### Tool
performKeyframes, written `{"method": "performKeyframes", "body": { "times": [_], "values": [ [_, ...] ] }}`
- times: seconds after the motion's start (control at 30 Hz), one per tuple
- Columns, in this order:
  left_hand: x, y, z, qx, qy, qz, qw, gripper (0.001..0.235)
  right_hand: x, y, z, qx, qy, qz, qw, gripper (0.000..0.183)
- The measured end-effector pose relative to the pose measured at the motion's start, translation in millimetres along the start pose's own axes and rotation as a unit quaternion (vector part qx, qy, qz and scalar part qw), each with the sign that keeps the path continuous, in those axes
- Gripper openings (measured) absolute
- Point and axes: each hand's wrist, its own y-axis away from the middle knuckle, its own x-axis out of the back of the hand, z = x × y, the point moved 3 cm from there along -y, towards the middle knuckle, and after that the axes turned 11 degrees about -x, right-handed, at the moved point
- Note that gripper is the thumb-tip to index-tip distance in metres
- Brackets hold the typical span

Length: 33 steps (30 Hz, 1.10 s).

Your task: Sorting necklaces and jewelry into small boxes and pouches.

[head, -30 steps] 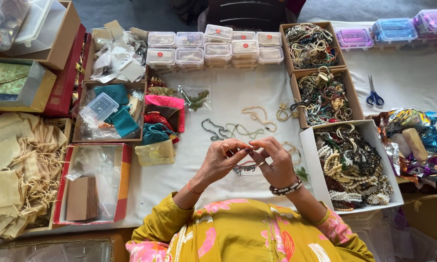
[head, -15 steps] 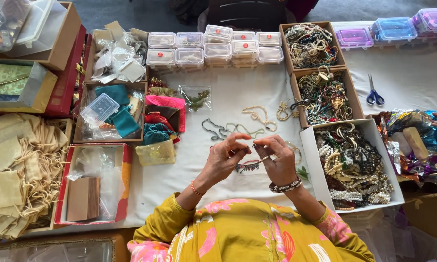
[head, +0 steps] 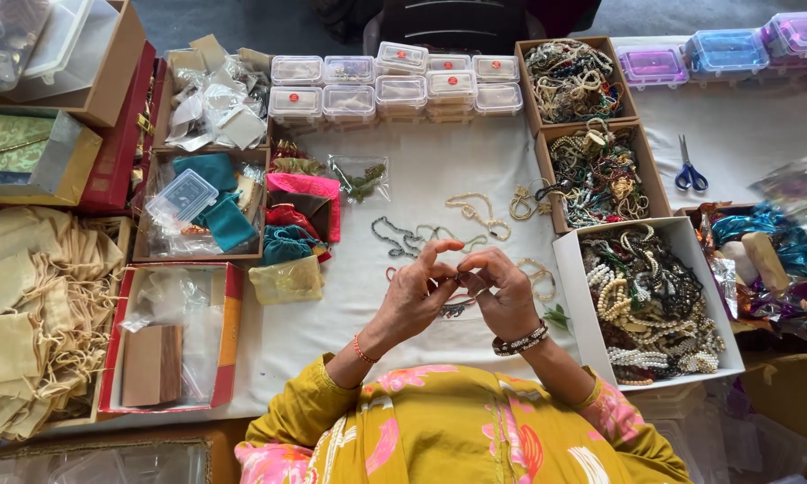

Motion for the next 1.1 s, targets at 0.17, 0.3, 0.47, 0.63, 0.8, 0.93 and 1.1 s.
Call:
{"method": "performKeyframes", "body": {
  "times": [0.17,0.3,0.47,0.63,0.8,0.93,1.1],
  "values": [
    [0,1,-5,0.014,0.007,0.004,1.000,0.046,-2,2,-7,0.031,0.080,0.036,0.996,0.019],
    [-3,2,-18,0.025,0.043,-0.009,0.999,0.039,1,4,-3,0.005,0.079,0.047,0.996,0.017],
    [-9,6,-43,0.038,0.060,-0.025,0.997,0.023,13,0,7,0.005,0.018,0.030,0.999,0.018],
    [-8,8,-59,0.060,0.114,-0.051,0.990,0.020,25,-9,16,-0.019,-0.062,0.012,0.998,0.019],
    [4,0,-42,0.054,0.098,-0.057,0.992,0.021,30,-17,12,-0.017,-0.126,-0.007,0.992,0.019],
    [1,3,-60,0.044,0.104,-0.074,0.991,0.020,30,-17,-3,-0.005,-0.142,-0.021,0.990,0.018],
    [-8,12,-98,0.013,0.106,-0.097,0.989,0.014,33,-16,-13,0.007,-0.168,-0.036,0.985,0.017]
  ]
}}
